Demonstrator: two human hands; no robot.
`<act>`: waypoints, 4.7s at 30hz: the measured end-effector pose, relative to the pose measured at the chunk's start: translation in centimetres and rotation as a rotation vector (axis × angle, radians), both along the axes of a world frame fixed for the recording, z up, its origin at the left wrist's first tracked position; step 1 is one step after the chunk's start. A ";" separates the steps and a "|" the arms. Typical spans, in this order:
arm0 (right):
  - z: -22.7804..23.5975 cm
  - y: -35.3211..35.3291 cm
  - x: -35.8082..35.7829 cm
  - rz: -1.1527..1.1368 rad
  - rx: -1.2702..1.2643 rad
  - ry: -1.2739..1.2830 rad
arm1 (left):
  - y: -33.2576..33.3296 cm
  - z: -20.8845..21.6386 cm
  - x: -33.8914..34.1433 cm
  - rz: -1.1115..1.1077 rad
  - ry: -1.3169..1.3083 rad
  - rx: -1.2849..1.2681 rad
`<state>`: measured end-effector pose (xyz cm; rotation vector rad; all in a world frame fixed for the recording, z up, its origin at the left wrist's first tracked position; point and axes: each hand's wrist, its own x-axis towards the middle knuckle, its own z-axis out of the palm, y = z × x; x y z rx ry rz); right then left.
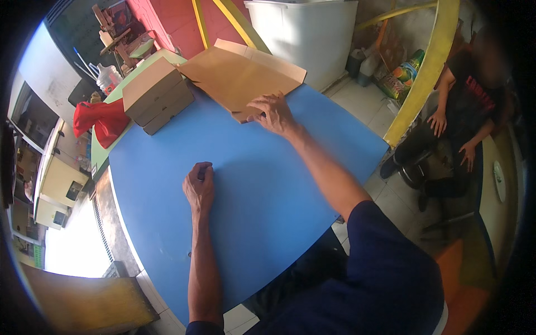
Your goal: The person assembles flat-packed cardboard boxes by hand. They fold the side flaps, tuck the tabs into slots, and press the seams to form the box structure. The person repeats this process for multiple boxes, stacking the finished ones on the table.
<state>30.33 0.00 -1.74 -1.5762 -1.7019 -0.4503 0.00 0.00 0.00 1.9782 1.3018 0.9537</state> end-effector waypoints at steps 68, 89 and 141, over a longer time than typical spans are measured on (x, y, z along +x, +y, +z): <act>-0.6 0.4 0.4 -0.207 -0.134 0.356 | 0.0 -0.3 11.5 -0.297 0.437 0.641; -0.9 2.6 2.4 -0.161 0.200 0.486 | 3.5 -1.4 16.1 -0.146 0.451 0.644; 2.1 -46.1 4.1 -0.030 0.212 1.261 | 7.5 -3.7 -5.6 -0.648 -1.102 -0.902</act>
